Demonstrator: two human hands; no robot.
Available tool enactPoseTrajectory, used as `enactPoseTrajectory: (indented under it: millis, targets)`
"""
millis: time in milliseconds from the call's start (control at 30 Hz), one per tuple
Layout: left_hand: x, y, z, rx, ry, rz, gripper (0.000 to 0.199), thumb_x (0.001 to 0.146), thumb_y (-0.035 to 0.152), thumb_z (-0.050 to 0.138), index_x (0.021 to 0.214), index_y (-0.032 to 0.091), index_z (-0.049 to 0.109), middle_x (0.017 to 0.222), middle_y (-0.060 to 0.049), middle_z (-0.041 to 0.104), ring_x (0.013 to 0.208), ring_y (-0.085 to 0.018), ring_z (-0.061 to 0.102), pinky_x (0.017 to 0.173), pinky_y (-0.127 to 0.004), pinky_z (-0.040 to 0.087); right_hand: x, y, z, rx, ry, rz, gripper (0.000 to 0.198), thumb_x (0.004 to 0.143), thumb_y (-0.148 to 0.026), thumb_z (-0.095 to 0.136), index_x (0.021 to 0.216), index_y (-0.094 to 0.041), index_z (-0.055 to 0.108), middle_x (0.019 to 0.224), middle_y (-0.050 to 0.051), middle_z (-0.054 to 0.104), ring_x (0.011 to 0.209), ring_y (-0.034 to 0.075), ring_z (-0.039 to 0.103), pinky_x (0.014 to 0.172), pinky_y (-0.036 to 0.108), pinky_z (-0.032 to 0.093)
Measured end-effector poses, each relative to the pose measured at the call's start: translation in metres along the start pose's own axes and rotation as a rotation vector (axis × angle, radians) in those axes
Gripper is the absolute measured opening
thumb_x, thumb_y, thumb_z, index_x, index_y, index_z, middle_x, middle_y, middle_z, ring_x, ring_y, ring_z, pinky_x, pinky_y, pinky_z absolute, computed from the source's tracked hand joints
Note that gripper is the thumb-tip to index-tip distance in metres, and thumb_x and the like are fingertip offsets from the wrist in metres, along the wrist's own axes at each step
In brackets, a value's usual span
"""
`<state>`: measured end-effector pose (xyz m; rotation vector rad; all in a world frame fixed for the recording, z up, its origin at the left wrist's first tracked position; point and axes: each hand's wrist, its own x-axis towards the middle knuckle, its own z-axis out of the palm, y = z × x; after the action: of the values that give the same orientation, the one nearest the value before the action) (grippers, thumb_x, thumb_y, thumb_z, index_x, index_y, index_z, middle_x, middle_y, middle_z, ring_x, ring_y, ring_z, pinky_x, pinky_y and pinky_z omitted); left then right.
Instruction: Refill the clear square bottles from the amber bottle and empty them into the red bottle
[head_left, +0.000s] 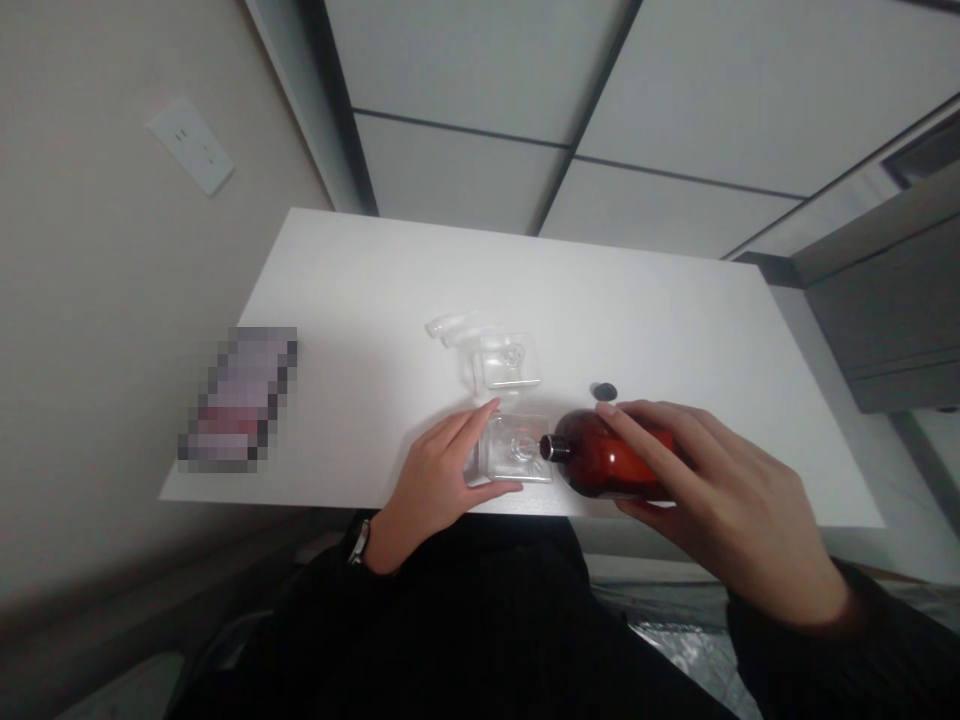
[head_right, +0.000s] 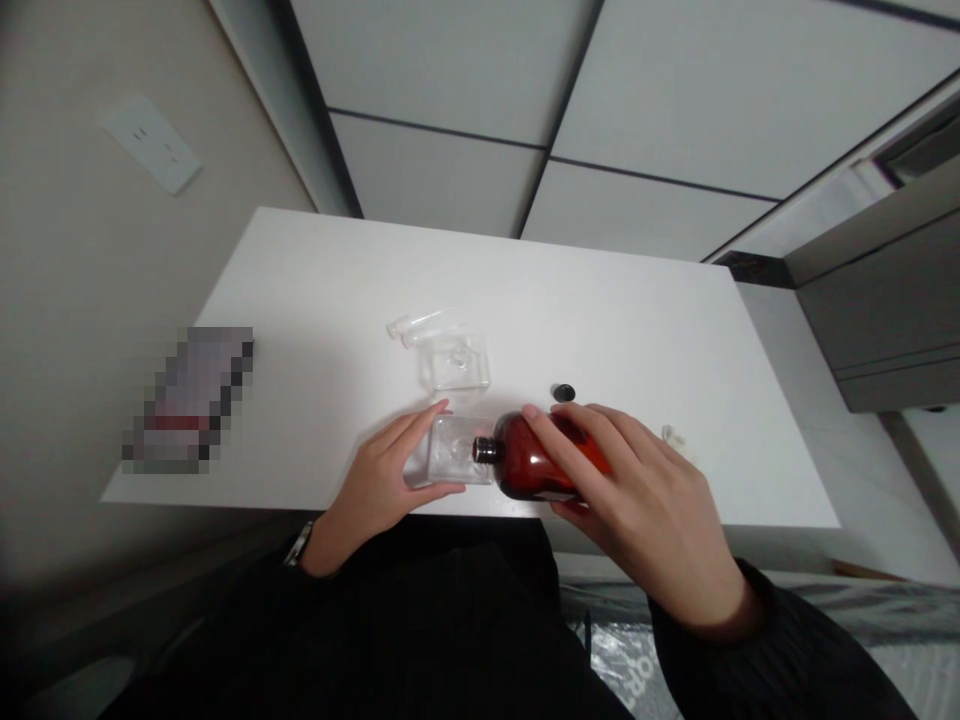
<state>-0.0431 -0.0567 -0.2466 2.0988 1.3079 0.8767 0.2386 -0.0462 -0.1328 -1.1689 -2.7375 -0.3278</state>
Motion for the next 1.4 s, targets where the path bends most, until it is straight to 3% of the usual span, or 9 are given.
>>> enactPoseTrajectory:
  millis: [267, 633, 967, 1400]
  targets:
    - [-0.0005, -0.0006, -0.0011, 0.005, -0.004, 0.001, 0.088, 0.090, 0.070, 0.071, 0.159, 0.022, 0.046, 0.146, -0.017, 0.069, 0.131, -0.033, 0.069, 0.112, -0.051, 0.058, -0.0018, 0.0013, 0.0022, 0.012, -0.009, 0.007, 0.074, 0.096, -0.016, 0.066, 0.164, -0.018, 0.039, 0.127, 0.017, 0.071, 0.106, 0.031, 0.070, 0.077, 0.039, 0.061]
    - [0.0003, 0.0002, -0.0010, 0.006, -0.003, 0.012, 0.087, 0.091, 0.070, 0.070, 0.158, 0.020, 0.047, 0.146, -0.018, 0.069, 0.132, -0.033, 0.069, 0.112, -0.050, 0.058, 0.0004, 0.0008, 0.0004, -0.012, -0.009, 0.001, 0.059, 0.097, -0.018, 0.066, 0.154, -0.015, 0.049, 0.127, 0.018, 0.071, 0.104, 0.032, 0.070, 0.075, 0.040, 0.061]
    - [-0.0006, -0.0019, -0.0007, -0.003, -0.012, 0.010, 0.089, 0.090, 0.068, 0.073, 0.162, 0.023, 0.044, 0.147, -0.017, 0.068, 0.132, -0.034, 0.069, 0.112, -0.052, 0.058, -0.0020, -0.0010, 0.0021, 0.003, -0.018, 0.048, 0.074, 0.093, -0.015, 0.069, 0.162, -0.022, 0.042, 0.130, 0.015, 0.070, 0.108, 0.031, 0.070, 0.078, 0.040, 0.061]
    - [0.0003, -0.0005, -0.0011, 0.004, -0.012, 0.010, 0.087, 0.091, 0.070, 0.070, 0.159, 0.022, 0.046, 0.146, -0.017, 0.068, 0.132, -0.034, 0.069, 0.112, -0.050, 0.058, 0.0039, -0.0001, -0.0029, -0.021, -0.012, -0.011, 0.059, 0.095, -0.015, 0.068, 0.152, -0.014, 0.050, 0.126, 0.018, 0.071, 0.103, 0.033, 0.070, 0.072, 0.040, 0.060]
